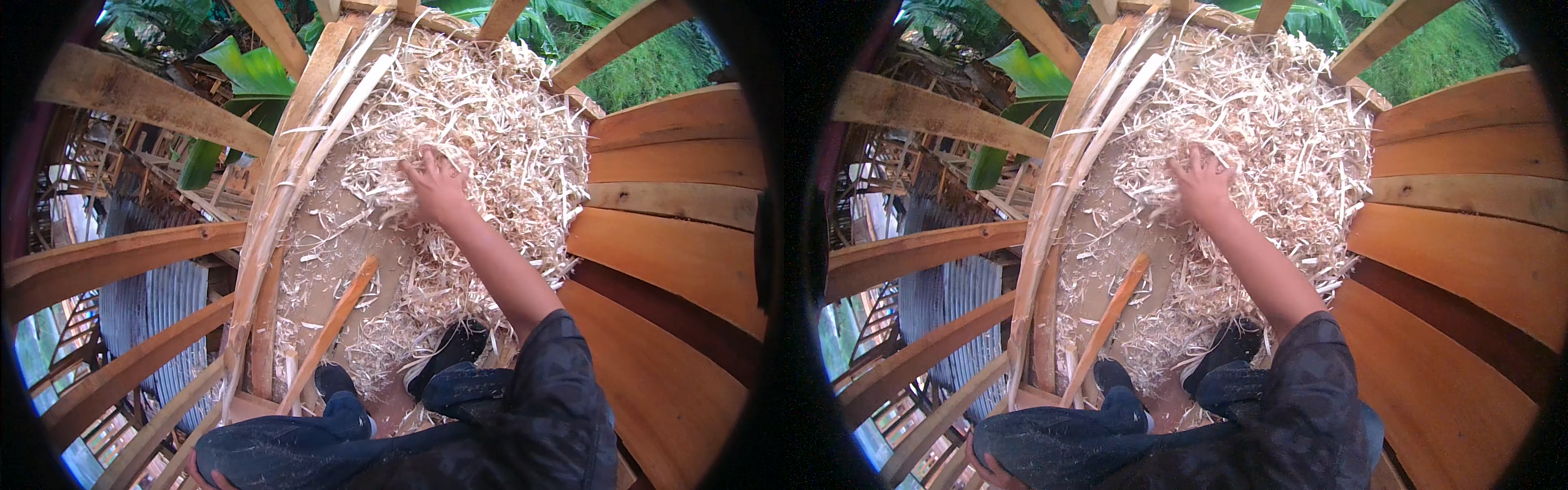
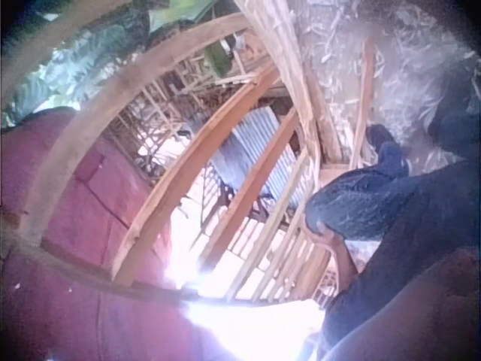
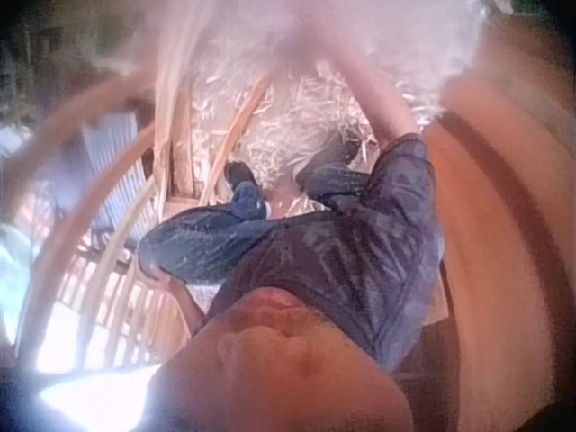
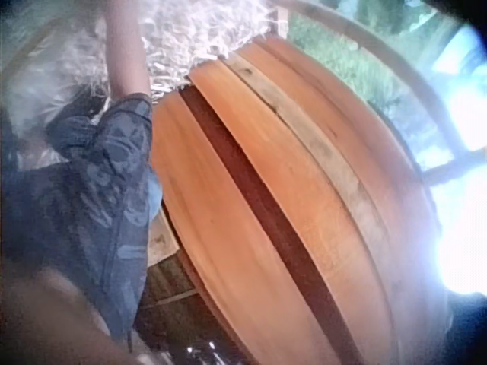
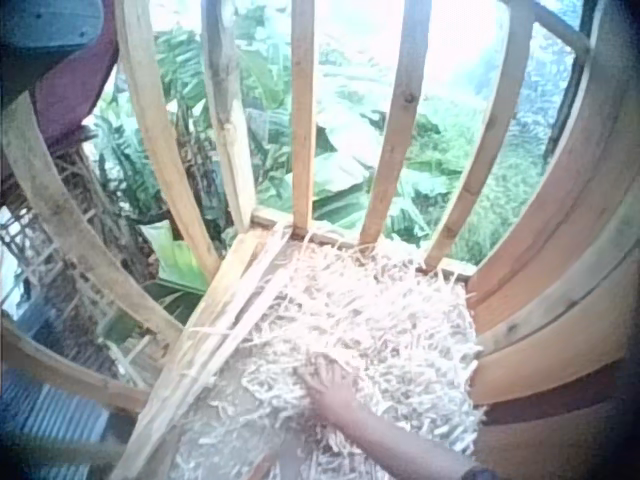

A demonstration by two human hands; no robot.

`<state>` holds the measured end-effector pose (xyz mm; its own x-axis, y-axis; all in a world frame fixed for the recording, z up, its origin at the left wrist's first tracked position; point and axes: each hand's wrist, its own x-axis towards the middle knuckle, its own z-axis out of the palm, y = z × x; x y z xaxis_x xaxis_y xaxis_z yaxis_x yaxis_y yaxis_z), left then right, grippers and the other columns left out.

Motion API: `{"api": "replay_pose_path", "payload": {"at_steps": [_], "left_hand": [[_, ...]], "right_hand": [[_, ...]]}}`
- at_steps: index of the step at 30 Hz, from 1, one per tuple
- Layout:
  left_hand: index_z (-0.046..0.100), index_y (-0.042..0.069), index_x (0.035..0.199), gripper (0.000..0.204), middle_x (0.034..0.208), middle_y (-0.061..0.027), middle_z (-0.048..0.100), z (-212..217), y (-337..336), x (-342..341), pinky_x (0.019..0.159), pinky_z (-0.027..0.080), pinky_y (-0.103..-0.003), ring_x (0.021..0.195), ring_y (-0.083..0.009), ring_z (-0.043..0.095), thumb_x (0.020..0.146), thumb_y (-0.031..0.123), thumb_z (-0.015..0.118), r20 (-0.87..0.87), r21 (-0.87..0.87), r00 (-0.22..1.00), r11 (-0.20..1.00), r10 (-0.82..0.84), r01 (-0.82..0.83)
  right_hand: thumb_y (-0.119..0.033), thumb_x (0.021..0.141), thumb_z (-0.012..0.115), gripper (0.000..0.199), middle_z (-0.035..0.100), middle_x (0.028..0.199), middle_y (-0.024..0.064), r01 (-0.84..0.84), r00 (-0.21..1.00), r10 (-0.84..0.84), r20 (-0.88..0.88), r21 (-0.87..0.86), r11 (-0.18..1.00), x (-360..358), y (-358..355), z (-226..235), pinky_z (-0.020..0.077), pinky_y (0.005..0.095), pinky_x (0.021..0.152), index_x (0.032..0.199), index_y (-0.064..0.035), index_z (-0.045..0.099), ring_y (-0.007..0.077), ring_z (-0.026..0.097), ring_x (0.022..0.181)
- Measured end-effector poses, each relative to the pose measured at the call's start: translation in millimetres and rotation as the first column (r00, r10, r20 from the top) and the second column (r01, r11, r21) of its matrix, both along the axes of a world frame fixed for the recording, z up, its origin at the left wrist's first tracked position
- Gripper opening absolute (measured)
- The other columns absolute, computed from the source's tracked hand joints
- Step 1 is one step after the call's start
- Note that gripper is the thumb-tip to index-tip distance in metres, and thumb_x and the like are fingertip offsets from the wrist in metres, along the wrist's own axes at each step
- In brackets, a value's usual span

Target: The person removes sawdust and wood shavings from a wooden structure by hand. They gather the debris into piles and toss it out of the frame, clearing the floor area.

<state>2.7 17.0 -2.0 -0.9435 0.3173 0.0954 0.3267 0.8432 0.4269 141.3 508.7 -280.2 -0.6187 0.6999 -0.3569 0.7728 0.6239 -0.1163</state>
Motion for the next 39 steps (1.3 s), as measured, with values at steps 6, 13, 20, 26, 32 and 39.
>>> {"api": "replay_pose_path", "payload": {"at_steps": [6,13,20,26,32,39], "left_hand": [[0.057,-0.004,0.118,0.056,0.118,-0.0228,0.058,8.4,10.9,3.6,0.098,0.040,-0.048,0.111,-0.0371,0.053,0.089,0.044,0.057,-0.040,-0.064,0.999,0.998,-0.007,0.004],[0.059,-0.003,0.118,0.047,0.118,-0.0217,0.059,5.8,16.9,7.8,0.100,0.038,-0.048,0.111,-0.0371,0.052,0.092,0.037,0.055,-0.038,-0.009,0.999,1.000,-0.011,0.010],[0.058,-0.002,0.119,0.044,0.120,-0.0219,0.058,5.6,19.1,7.4,0.100,0.038,-0.048,0.113,-0.0377,0.052,0.093,0.034,0.055,-0.029,-0.047,0.999,0.999,0.015,-0.016],[0.056,-0.002,0.123,0.046,0.124,-0.0227,0.056,5.7,31.5,2.7,0.101,0.037,-0.047,0.116,-0.0384,0.051,0.094,0.035,0.054,0.011,-0.070,1.000,0.997,0.018,-0.018],[0.053,-0.004,0.126,0.046,0.125,-0.0249,0.055,6.3,38.3,-4.1,0.103,0.035,-0.047,0.117,-0.0396,0.050,0.094,0.031,0.055,-0.009,-0.142,0.999,0.989,-0.040,0.039],[0.054,-0.005,0.122,0.046,0.120,-0.0258,0.056,-20.6,-7.7,-31.6,0.101,0.035,-0.047,0.114,-0.0408,0.050,0.090,0.029,0.059,-0.123,-0.225,0.988,0.973,-0.089,0.059]], "right_hand": [[-0.047,0.058,0.086,0.100,0.027,0.149,0.0189,0.054,0.993,-0.050,0.105,-0.038,0.998,21.9,7.2,-17.6,0.0430,0.0625,0.093,0.141,-0.0253,0.034,0.0410,0.042,0.125],[-0.009,0.076,0.070,0.053,0.047,0.126,0.0207,-0.052,0.998,0.027,-0.061,-0.451,0.891,61.5,-16.6,-13.3,0.0514,0.0441,0.086,0.127,-0.0131,0.054,0.0326,0.056,0.106],[-0.017,0.081,0.071,0.042,0.061,0.104,0.0157,0.223,0.721,-0.372,-0.584,-0.312,0.924,98.5,78.6,47.3,0.0497,0.0371,0.083,0.117,0.0004,0.058,0.0236,0.060,0.091],[-0.024,0.089,0.066,0.028,0.067,0.087,0.0109,0.536,0.256,-0.612,-0.749,-0.416,0.734,114.7,130.6,83.4,0.0500,0.0332,0.068,0.102,0.0005,0.063,0.0160,0.063,0.075],[-0.027,0.084,0.072,0.044,0.065,0.090,0.0136,0.442,0.541,-0.696,-0.471,-0.545,0.712,146.7,105.2,20.0,0.0494,0.0362,0.071,0.115,-0.0008,0.056,0.0201,0.061,0.081],[-0.047,0.082,0.070,0.067,0.066,0.103,0.0165,0.656,0.426,-0.798,-0.426,-0.462,0.597,135.9,290.6,74.9,0.0530,0.0354,0.076,0.126,0.0022,0.054,0.0282,0.065,0.086]]}}
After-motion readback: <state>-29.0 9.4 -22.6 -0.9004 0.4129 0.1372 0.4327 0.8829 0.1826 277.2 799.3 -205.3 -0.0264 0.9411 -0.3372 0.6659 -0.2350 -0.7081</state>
